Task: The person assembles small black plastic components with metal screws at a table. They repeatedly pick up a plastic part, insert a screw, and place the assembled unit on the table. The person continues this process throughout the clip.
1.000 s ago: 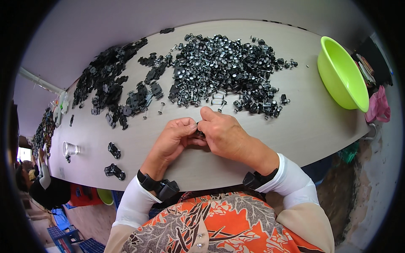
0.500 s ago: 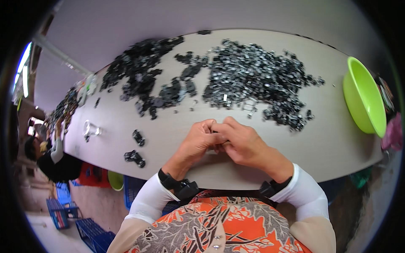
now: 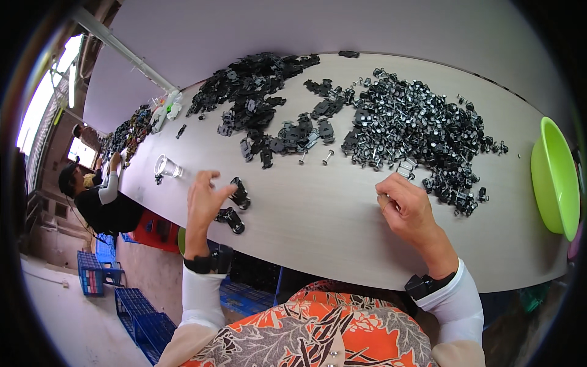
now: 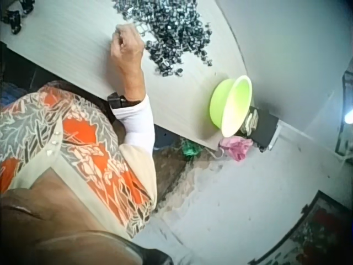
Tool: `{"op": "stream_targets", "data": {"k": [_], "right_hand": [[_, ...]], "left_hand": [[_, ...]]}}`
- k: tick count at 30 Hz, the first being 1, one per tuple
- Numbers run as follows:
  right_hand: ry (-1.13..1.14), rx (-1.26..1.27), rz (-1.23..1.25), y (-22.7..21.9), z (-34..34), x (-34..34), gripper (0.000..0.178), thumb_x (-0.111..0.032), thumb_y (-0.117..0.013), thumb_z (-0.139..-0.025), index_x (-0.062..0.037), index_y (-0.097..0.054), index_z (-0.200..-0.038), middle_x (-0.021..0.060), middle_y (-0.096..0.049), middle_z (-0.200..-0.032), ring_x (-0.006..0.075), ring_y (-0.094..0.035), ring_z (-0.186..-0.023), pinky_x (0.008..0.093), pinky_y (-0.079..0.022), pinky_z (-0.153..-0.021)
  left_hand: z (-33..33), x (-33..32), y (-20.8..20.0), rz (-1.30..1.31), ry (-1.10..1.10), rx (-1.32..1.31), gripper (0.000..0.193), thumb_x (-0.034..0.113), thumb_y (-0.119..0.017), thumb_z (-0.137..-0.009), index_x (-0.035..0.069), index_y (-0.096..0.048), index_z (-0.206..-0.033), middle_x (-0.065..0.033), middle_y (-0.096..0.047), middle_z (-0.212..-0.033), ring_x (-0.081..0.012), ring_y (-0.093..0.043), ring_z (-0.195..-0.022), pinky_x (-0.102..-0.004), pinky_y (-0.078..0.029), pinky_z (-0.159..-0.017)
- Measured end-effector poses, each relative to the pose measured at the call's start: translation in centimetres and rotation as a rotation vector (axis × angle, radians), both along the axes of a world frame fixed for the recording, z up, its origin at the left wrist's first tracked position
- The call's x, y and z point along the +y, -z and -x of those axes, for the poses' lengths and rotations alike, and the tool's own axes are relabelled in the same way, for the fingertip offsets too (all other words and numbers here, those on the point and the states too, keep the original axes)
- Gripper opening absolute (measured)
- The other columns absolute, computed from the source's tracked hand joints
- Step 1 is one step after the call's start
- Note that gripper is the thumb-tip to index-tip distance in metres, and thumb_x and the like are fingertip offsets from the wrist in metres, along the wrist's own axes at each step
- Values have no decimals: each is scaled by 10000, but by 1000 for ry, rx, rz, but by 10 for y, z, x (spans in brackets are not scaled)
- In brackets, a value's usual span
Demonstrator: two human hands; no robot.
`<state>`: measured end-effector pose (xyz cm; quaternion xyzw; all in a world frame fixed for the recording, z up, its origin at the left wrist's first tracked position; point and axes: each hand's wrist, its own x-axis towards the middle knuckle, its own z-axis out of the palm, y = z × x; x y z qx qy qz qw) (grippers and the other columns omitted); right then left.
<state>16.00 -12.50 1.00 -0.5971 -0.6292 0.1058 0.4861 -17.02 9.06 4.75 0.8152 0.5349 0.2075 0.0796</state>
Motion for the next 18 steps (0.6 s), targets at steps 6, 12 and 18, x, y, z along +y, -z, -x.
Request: {"op": "stream_targets", "data": {"k": [6, 12, 18], "right_hand": [[-21, -46, 69, 5, -3, 2, 142, 82, -588, -762, 21, -606, -888, 110, -576, -779, 260, -570, -601, 330, -449, -544], [-24, -57, 101, 9, -2, 2, 129, 45, -588, -774, -6, -600, -893, 116, -575, -803, 306, -590, -638, 373, -471, -572], [-74, -105, 179, 10, -3, 0, 128, 10, -605, -784, -24, -587, -906, 112, -570, -833, 329, -602, -672, 411, -480, -597]], "left_hand": [[-61, 37, 6, 84, 112, 232, 538, 301, -754, -761, -21, -561, -1147, -206, -628, -1078, -368, -606, -1027, -450, -486, -879], [-144, 6, 23, 145, 254, 315, 586, 349, -744, -759, 62, -574, -1241, -199, -650, -1083, -375, -609, -1030, -445, -490, -868], [-178, -22, 17, 121, 347, 237, 525, 314, -761, -744, 63, -613, -1181, -176, -648, -1000, -340, -619, -981, -425, -497, -828]]}}
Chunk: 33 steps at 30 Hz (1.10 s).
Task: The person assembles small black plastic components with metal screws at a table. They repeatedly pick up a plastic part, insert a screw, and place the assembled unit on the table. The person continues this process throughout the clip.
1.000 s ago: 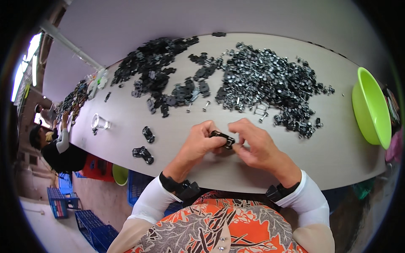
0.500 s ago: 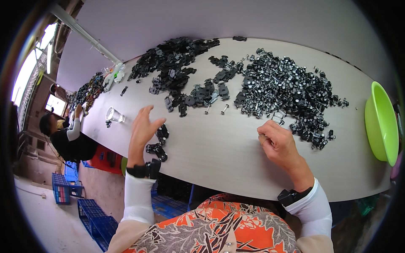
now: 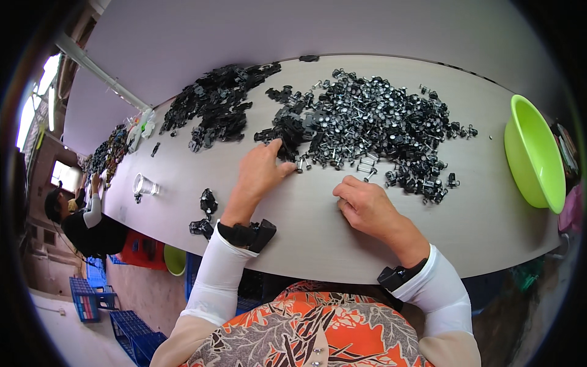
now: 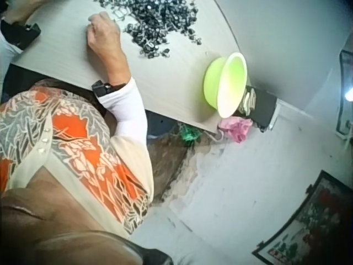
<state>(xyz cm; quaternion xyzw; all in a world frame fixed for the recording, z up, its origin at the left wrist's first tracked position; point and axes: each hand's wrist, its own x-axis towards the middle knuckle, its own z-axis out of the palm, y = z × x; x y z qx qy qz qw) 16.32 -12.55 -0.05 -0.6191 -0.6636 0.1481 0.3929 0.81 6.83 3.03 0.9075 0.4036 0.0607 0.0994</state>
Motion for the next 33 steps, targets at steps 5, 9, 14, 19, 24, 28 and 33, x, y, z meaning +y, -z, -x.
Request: {"op": "stream_targets", "data": {"k": [5, 9, 14, 19, 24, 28, 33], "right_hand": [[5, -15, -19, 2, -2, 1, 137, 13, -595, -776, -26, -586, -907, 117, -575, -839, 343, -607, -687, 425, -486, -606], [2, -29, 3, 1, -1, 2, 139, 12, -594, -771, -30, -588, -904, 119, -580, -843, 352, -609, -694, 435, -489, -611], [14, -26, 16, 2, -2, 1, 146, 2, -607, -769, -35, -592, -909, 121, -582, -839, 351, -610, -698, 438, -489, -612], [23, -57, -2, 1, -3, 2, 139, -2, -620, -770, -37, -602, -903, 118, -586, -826, 347, -615, -705, 427, -491, -611], [112, -46, -54, -3, -9, 3, 114, 15, -611, -782, -35, -604, -884, 112, -582, -804, 332, -611, -696, 410, -486, -599], [189, 15, -75, -6, -8, -2, 150, 24, -616, -768, -31, -607, -907, 101, -564, -856, 312, -598, -665, 393, -480, -591], [166, -4, -95, -6, 2, 5, 217, 22, -630, -748, -39, -604, -954, 93, -550, -950, 301, -600, -708, 393, -484, -612]], "left_hand": [[5, -9, 1, -159, 5, -299, 354, 196, -768, -740, 62, -674, -1054, -136, -637, -907, -323, -623, -879, -405, -496, -770], [-7, -19, 13, -56, 154, -284, 342, 173, -759, -734, 41, -658, -1033, -139, -641, -883, -328, -634, -825, -406, -506, -743], [-15, -34, 29, 57, 260, -251, 308, 155, -718, -751, 19, -626, -1012, -167, -650, -907, -359, -634, -851, -442, -506, -751], [-22, -69, 41, 218, 435, -389, 227, 98, -667, -750, 32, -624, -963, -172, -642, -870, -372, -624, -836, -449, -495, -733], [-17, -64, 38, 430, 349, -713, 265, 45, -715, -763, 28, -698, -1027, -127, -673, -838, -206, -645, -689, -313, -520, -647], [-1, 12, 32, -178, 106, -646, 215, 20, -709, -736, 19, -683, -950, -130, -639, -893, -296, -623, -859, -357, -500, -785], [27, 30, 29, -49, -91, -266, 203, 78, -743, -716, 9, -678, -896, -127, -632, -928, -301, -600, -914, -367, -482, -795]]}}
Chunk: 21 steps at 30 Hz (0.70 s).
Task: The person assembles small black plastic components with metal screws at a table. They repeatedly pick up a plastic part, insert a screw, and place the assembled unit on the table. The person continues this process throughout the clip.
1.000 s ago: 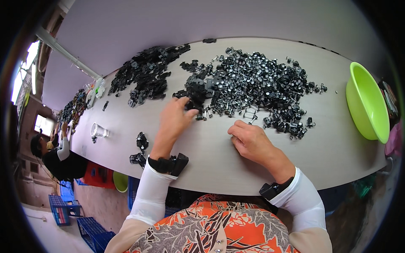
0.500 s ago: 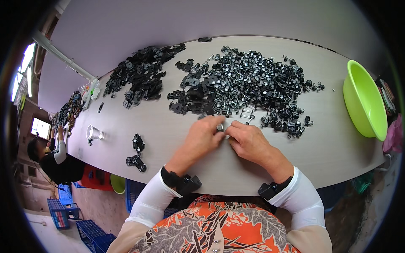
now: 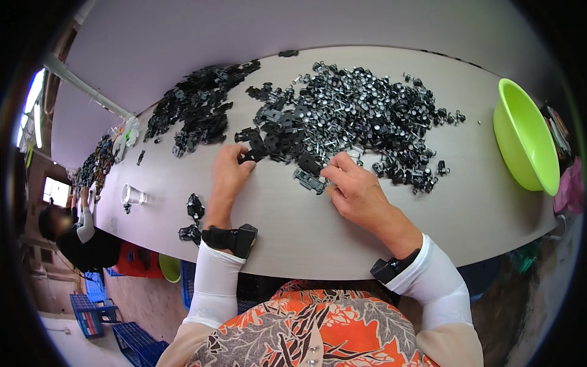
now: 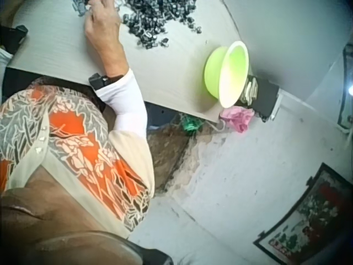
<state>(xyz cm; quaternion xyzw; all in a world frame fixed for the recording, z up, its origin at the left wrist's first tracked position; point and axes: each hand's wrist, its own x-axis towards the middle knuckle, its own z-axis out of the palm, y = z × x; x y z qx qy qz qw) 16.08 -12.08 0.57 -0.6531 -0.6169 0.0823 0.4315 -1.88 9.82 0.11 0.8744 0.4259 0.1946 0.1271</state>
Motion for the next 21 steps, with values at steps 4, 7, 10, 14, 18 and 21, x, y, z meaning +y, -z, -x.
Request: {"op": "stream_targets", "data": {"k": [4, 7, 10, 14, 18, 21], "right_hand": [[15, -141, 46, 5, -7, -2, 244, 13, -635, -743, -43, -591, -976, 95, -541, -968, 304, -605, -787, 400, -497, -648], [20, -166, 74, 5, -9, -3, 251, 9, -642, -741, -45, -589, -980, 97, -537, -964, 310, -601, -791, 398, -503, -662], [-29, -163, 21, 3, -7, 0, 251, 6, -648, -736, -44, -594, -976, 96, -533, -959, 312, -598, -809, 398, -504, -679], [-85, -205, 67, 13, -9, 2, 242, 18, -641, -729, -41, -601, -960, 96, -528, -952, 309, -600, -830, 396, -502, -690], [-68, -194, 163, 5, -10, -4, 244, 32, -630, -722, -39, -603, -954, 100, -523, -948, 306, -602, -829, 399, -502, -685], [-68, -232, 161, 0, -10, -6, 253, 30, -628, -714, -38, -602, -956, 100, -521, -948, 306, -605, -811, 407, -503, -663]], "left_hand": [[-5, -14, 3, 396, -63, -302, 174, 75, -739, -726, -12, -664, -856, -85, -634, -800, -229, -609, -760, -327, -485, -689], [-6, -34, -4, 631, 85, -606, 88, 44, -712, -778, -11, -646, -793, -38, -630, -699, -122, -570, -595, -263, -461, -572], [-12, -50, -4, 1020, 236, -817, 206, -11, -693, -796, -14, -611, -985, -46, -644, -756, -105, -611, -601, -218, -485, -526], [-13, -62, -11, 1265, 318, -694, 502, -65, -682, -788, -2, -496, -1249, -67, -648, -821, -117, -633, -600, -209, -505, -503], [-12, -71, -10, 1226, 323, -520, 457, -70, -647, -784, 26, -567, -1225, -36, -629, -816, -86, -605, -597, -197, -480, -495], [-11, -74, -11, 1187, 324, -437, 420, -58, -612, -792, 23, -595, -1204, -14, -616, -823, -66, -570, -586, -196, -457, -489]]}}
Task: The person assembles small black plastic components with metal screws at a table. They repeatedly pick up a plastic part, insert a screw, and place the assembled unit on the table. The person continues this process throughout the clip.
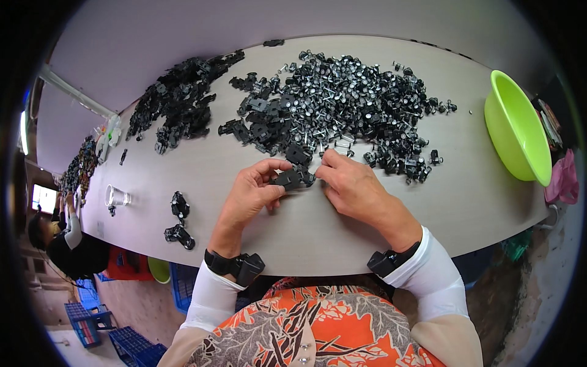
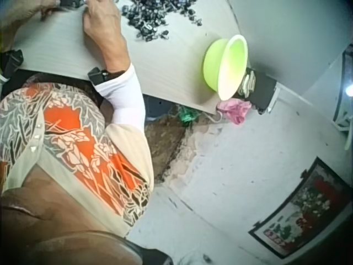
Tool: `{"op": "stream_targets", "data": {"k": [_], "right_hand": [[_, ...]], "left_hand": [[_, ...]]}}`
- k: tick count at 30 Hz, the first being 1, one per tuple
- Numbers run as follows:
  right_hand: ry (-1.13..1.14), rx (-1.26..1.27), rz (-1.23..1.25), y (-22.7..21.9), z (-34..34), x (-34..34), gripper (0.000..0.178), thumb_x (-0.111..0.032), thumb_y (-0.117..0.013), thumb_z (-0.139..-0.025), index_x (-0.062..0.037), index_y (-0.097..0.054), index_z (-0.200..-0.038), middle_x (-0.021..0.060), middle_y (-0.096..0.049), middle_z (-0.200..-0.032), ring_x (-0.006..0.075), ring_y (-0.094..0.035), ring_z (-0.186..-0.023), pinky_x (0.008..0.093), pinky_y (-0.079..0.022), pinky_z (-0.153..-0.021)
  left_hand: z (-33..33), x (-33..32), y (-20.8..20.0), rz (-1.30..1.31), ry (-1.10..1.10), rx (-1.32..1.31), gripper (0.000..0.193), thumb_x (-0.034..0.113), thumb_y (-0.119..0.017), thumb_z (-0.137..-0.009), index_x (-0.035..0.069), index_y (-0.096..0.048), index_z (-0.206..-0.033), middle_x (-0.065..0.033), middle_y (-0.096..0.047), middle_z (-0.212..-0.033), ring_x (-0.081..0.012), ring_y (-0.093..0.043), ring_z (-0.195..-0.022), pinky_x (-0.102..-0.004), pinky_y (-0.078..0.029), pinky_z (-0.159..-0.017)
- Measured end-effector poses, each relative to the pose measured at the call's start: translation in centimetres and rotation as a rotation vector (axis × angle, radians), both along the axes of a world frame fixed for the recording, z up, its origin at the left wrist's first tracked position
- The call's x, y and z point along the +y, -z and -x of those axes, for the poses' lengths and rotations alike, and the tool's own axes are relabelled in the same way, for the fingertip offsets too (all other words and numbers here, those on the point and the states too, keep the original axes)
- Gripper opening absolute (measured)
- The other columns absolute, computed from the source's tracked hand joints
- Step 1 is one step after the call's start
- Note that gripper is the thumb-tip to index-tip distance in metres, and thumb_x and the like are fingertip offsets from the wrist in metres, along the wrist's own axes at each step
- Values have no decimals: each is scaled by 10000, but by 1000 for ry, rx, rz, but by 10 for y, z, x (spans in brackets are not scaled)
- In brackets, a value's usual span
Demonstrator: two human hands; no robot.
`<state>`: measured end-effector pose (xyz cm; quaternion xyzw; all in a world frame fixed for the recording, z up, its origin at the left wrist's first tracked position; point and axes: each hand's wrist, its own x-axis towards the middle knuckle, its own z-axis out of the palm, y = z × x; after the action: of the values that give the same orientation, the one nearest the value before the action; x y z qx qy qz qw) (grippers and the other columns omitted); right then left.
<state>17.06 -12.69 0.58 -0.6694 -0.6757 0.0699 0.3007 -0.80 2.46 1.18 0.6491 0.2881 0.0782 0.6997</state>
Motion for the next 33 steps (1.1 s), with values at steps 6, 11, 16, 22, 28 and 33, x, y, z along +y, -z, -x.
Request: {"op": "stream_targets", "data": {"k": [6, 11, 16, 22, 28, 33], "right_hand": [[-16, 353, -103, -7, 7, 1, 309, 48, -649, -706, -31, -596, -1000, 82, -522, -929, 215, -609, -709, 317, -516, -594], [-56, 703, -197, -3, 7, -1, 291, 67, -664, -745, -9, -596, -1018, 72, -533, -977, 121, -609, -749, 245, -524, -616], [-102, 854, -203, -4, 12, -3, 270, 66, -675, -745, -4, -606, -997, 74, -542, -1009, 114, -607, -803, 250, -517, -647], [-97, 305, -345, -14, 8, -4, 327, 43, -735, -685, -29, -632, -986, 81, -585, -1006, 227, -601, -881, 323, -508, -720], [-129, 164, -315, -12, 9, -3, 419, 56, -725, -649, -41, -626, -1044, 95, -603, -1004, 297, -591, -932, 376, -509, -765], [-145, 199, -305, -10, 12, -3, 439, 59, -714, -655, -42, -614, -1071, 103, -609, -1016, 308, -597, -941, 382, -515, -771]], "left_hand": [[-2, -2, -1, 100, 51, -101, 434, -21, -597, -802, 26, -595, -1233, -4, -615, -854, -56, -549, -602, -196, -445, -528], [-4, -12, -8, 143, 81, -212, 413, 13, -605, -832, 25, -596, -1244, -14, -644, -940, -53, -564, -654, -190, -450, -569], [-7, -14, 6, -114, 53, -89, 237, 164, -661, -893, 32, -685, -1088, -11, -647, -919, -56, -572, -655, -195, -453, -552], [-9, -18, 1, 165, 125, -113, 168, 156, -669, -901, 17, -658, -996, -27, -640, -727, -73, -590, -569, -206, -469, -491], [-11, -18, -5, 297, 184, -99, 170, 109, -694, -871, 49, -575, -976, -39, -642, -737, -89, -603, -543, -191, -446, -425], [-12, -18, 6, 572, 90, -224, 196, 217, -689, -901, 51, -598, -953, -31, -630, -733, -96, -607, -542, -193, -442, -417]]}}
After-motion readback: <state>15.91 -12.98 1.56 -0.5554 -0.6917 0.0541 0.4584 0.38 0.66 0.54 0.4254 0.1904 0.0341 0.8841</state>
